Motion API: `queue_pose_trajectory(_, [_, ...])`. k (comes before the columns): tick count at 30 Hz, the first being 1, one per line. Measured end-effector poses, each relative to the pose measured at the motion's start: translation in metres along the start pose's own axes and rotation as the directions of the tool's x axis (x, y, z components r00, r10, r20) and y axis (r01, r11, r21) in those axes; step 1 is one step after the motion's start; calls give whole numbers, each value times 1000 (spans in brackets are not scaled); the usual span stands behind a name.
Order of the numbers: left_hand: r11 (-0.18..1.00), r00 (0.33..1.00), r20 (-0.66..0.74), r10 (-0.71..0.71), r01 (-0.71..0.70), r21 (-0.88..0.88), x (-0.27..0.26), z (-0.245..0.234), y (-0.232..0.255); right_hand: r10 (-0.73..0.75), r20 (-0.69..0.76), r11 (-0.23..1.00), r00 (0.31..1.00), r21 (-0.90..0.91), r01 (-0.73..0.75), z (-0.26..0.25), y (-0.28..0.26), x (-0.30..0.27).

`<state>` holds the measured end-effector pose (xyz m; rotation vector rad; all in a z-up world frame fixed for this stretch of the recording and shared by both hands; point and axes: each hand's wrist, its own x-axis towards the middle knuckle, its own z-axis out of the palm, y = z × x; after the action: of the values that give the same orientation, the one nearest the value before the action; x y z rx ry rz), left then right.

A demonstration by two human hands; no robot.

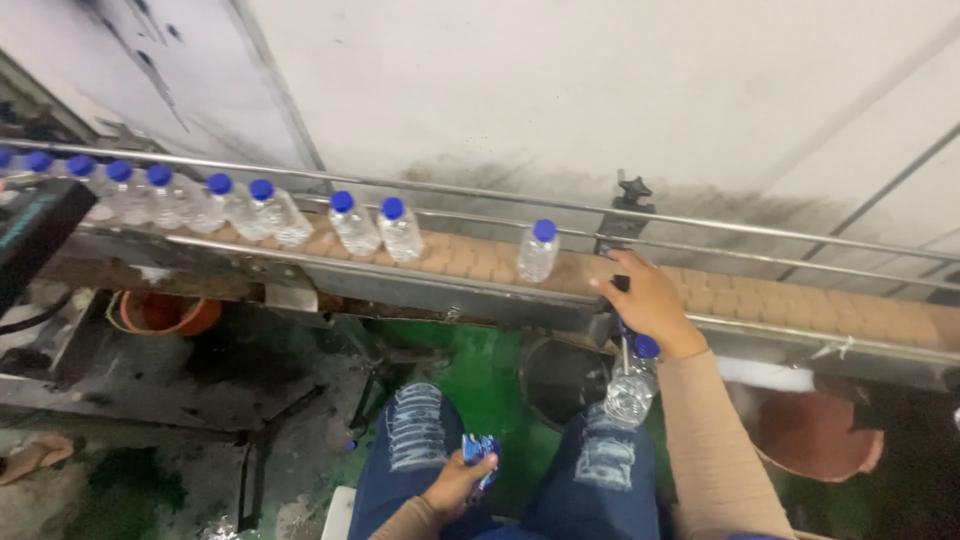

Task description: Manually applying labels or seals to water bottles on a production line and placing them into a box.

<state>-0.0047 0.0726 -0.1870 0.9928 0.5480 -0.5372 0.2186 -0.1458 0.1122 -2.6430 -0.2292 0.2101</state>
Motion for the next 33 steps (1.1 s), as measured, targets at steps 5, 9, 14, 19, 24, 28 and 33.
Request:
queue_pose_trajectory(5, [980,999,-4,42,-42,-193,7,1,4,-88,-325,970,942,185,155,15,21,8])
queue_pose_trajectory(9, [997,997,-11,-76,76,-23,-4,12,25,-6,-319,954,948,281,100,-7,0,8])
queue_pose_trajectory(14, [999,998,62,6,-3,-51,-7,18,27,-354,-357,935,865,-142,324,4,75,64])
queue_pose_trajectory(19, [996,996,-7,-84,84,-16,-14,25,39,-24,-102,961,995,-278,-5,-48,-6,31])
queue_pose_trajectory(24, [997,995,75,-72,71,21,-15,27,41,257,261,829,931,-554,-73,-61,-3,45])
queue_pose_trajectory(28, [981,990,35,-138,142,-135,-9,25,35,381,277,847,882,-487,-213,-64,7,51])
queue_pose_trajectory(33, [991,996,45,-72,76,-109,-21,27,43,438,193,810,878,-508,-292,-63,51,59])
